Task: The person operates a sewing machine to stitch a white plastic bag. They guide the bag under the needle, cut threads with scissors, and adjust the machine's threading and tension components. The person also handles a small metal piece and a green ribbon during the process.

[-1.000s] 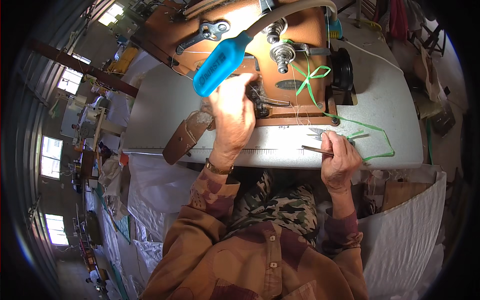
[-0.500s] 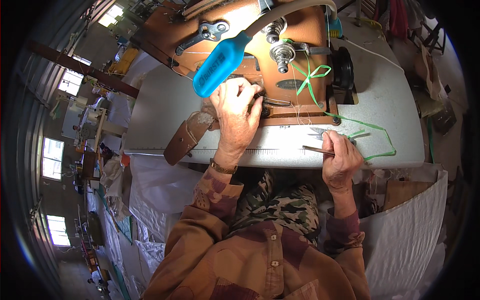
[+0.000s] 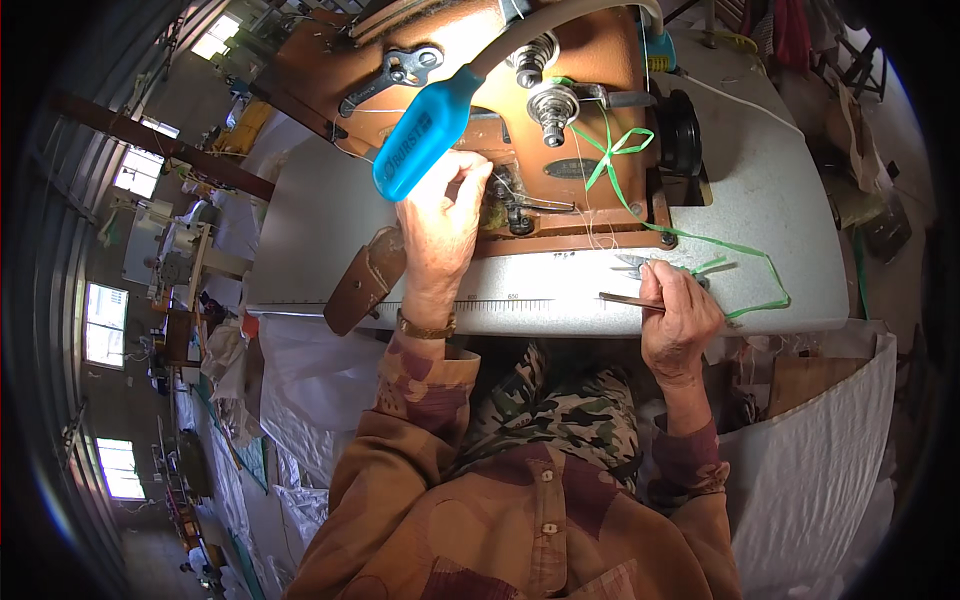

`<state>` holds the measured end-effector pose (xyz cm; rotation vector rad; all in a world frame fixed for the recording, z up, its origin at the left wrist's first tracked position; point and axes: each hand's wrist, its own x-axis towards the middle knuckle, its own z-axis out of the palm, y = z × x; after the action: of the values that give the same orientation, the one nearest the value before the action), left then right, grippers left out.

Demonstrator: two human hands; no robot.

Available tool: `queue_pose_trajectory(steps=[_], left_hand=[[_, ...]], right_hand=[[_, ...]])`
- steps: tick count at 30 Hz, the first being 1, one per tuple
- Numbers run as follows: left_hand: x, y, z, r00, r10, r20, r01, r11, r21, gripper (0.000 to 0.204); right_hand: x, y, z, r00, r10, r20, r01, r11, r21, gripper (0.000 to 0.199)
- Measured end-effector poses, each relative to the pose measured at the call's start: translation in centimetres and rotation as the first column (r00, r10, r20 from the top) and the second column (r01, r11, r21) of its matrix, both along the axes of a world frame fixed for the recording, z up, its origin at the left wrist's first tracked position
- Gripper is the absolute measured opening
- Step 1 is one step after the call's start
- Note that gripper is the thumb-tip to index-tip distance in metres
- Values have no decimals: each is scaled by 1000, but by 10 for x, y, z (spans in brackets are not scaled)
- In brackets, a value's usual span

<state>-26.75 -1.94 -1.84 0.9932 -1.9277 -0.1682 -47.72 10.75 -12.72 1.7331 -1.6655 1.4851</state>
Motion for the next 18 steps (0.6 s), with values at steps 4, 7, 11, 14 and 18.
queue_pose_trajectory(steps=[4, 7, 11, 14, 18], left_hand=[[4, 10, 7, 948, 0, 319, 24, 997, -73, 20], [4, 10, 5, 909, 16, 417, 22, 996, -87, 21], [4, 3, -3, 874, 22, 485, 61, 986, -154, 17], [1, 1, -3, 898, 1, 439, 79, 983, -163, 12], [2, -5, -2, 984, -98, 150, 99, 995, 2, 6]], right_hand=[[0, -1, 0, 1000, 1, -4, -1, 1000, -3, 15], [0, 0, 2, 1000, -7, -10, 7, 1000, 0, 15], [1, 0, 3, 1000, -2, -3, 2, 1000, 8, 15], [0, 0, 3, 1000, -5, -5, 5, 1000, 8, 16], [0, 1, 1, 1000, 0, -12, 1, 1000, 12, 17]])
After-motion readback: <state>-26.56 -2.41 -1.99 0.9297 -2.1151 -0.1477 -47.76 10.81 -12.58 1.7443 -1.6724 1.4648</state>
